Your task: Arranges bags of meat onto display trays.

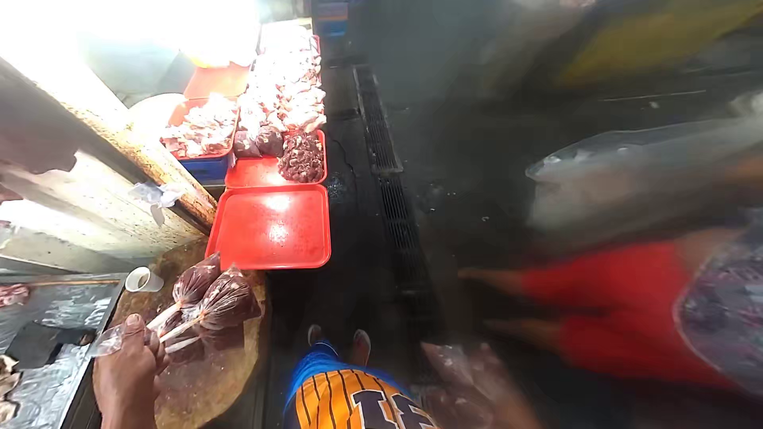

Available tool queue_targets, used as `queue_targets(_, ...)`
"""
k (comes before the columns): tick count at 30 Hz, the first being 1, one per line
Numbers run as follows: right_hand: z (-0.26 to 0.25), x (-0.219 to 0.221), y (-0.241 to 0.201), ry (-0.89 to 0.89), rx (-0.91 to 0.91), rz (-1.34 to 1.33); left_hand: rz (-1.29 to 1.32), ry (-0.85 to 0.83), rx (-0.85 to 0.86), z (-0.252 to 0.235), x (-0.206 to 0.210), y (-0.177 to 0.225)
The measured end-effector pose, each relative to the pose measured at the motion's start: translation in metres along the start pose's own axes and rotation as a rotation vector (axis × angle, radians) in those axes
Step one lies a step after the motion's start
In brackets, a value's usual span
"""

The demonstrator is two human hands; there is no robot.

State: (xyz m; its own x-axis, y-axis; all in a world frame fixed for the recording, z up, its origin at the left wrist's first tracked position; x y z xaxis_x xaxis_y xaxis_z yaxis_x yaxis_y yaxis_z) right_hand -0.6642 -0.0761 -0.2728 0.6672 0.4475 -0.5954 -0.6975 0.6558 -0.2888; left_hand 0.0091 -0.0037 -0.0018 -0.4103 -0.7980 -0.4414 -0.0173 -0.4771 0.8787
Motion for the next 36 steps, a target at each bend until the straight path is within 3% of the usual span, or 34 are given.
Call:
queue_targets(5, 0.059, -0.06, -0.182, 0.142, -0.056, -0.004, -0.191, 0.034, -0.01, -0.037, 0.029, 0.006)
queue_targets(7, 0.069, -0.067, -0.24, 0.191, -0.218, 0.056, -0.214, 0.097, -0.092, -0.06, 0.024, -0.018)
queue_targets(10, 0.044, -0.076, -0.305, 0.214, -0.47, 0.186, -0.196, 0.301, -0.228, -0.091, 0.015, -0.066)
queue_targets(13, 0.059, -0.071, -0.393, 0.188, -0.542, 0.267, -0.363, 0.399, -0.27, -0.117, 0.002, -0.116)
queue_targets(16, 0.061, -0.058, -0.473, 0.133, -0.742, 0.367, -0.671, 0.286, -0.407, -0.139, -0.009, -0.157)
queue_targets(21, 0.089, -0.021, -0.599, 0.016, -0.866, 0.444, -0.754, 0.302, -0.404, -0.147, 0.001, -0.18)
queue_targets(27, 0.097, 0.06, -0.702, -0.216, -0.966, 0.592, -0.602, 0.409, -0.285, -0.13, 0.018, -0.179)
queue_targets(31, 0.075, 0.119, -0.752, -0.208, -1.034, 0.723, -0.552, 0.572, -0.233, -0.107, 0.017, -0.175)
queue_targets(36, 0.042, 0.153, -0.793, -0.197, -1.046, 0.559, -0.668, 0.626, -0.338, -0.083, 0.01, -0.171)
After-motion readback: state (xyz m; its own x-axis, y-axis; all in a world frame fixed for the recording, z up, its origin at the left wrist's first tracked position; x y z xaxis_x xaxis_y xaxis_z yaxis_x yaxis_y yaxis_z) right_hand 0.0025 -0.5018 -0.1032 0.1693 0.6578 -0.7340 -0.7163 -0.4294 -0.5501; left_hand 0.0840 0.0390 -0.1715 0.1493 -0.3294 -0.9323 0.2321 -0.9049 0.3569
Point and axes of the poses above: each hand's wrist, its own z-axis away from the middle knuckle, its own x-axis out of the palm, y = z × x, the point moved 1 cm from there along -z, towards the middle knuckle, and after that the axes turned 6 degrees about -z, right-handed, at the moved point
